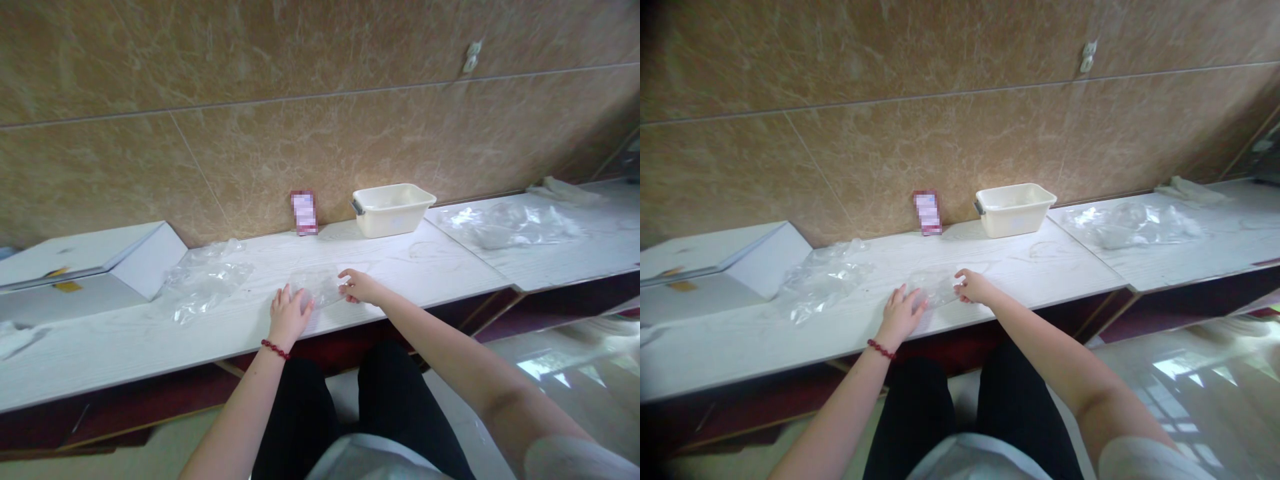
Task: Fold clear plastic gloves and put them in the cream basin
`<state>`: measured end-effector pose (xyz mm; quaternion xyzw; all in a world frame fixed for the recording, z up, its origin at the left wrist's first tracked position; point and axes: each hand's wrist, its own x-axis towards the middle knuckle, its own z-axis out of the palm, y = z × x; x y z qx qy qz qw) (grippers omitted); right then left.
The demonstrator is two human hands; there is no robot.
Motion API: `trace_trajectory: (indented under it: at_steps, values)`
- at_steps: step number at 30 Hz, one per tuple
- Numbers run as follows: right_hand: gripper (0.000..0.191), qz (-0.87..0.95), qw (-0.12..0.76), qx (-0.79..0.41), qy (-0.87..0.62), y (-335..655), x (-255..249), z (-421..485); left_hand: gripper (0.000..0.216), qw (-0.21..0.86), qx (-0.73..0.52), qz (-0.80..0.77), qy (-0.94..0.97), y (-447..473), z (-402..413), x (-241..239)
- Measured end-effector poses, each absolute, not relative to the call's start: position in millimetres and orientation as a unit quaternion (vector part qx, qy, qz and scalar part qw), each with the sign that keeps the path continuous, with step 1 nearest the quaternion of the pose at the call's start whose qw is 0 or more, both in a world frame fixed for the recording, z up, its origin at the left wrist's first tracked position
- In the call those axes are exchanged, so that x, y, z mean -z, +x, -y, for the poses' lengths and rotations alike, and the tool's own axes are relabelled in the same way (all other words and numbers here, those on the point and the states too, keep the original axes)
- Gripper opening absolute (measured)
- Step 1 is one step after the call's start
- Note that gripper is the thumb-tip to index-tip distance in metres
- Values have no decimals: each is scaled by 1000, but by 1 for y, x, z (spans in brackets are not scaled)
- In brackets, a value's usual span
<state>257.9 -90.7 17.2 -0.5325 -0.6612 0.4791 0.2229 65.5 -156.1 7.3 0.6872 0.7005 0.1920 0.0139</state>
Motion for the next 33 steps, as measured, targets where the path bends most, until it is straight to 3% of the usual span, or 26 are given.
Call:
trace_trajectory:
  at_steps: [4,10,16,25,33]
  values:
    - [29,664,222,-478,-530,255,-14,88,42,52,-258,-718,644,59,168,-10]
    - [24,661,245,-487,-515,252,-13,90,38,338,-367,-718,486,46,170,-13]
    - [22,649,261,-494,-516,246,-12,93,33,469,-452,-675,347,47,158,-16]
    - [23,688,249,-422,-535,241,-14,94,27,496,-489,-648,307,43,135,-18]
    - [20,699,220,-393,-556,240,-15,95,24,416,-374,-726,400,34,136,-18]
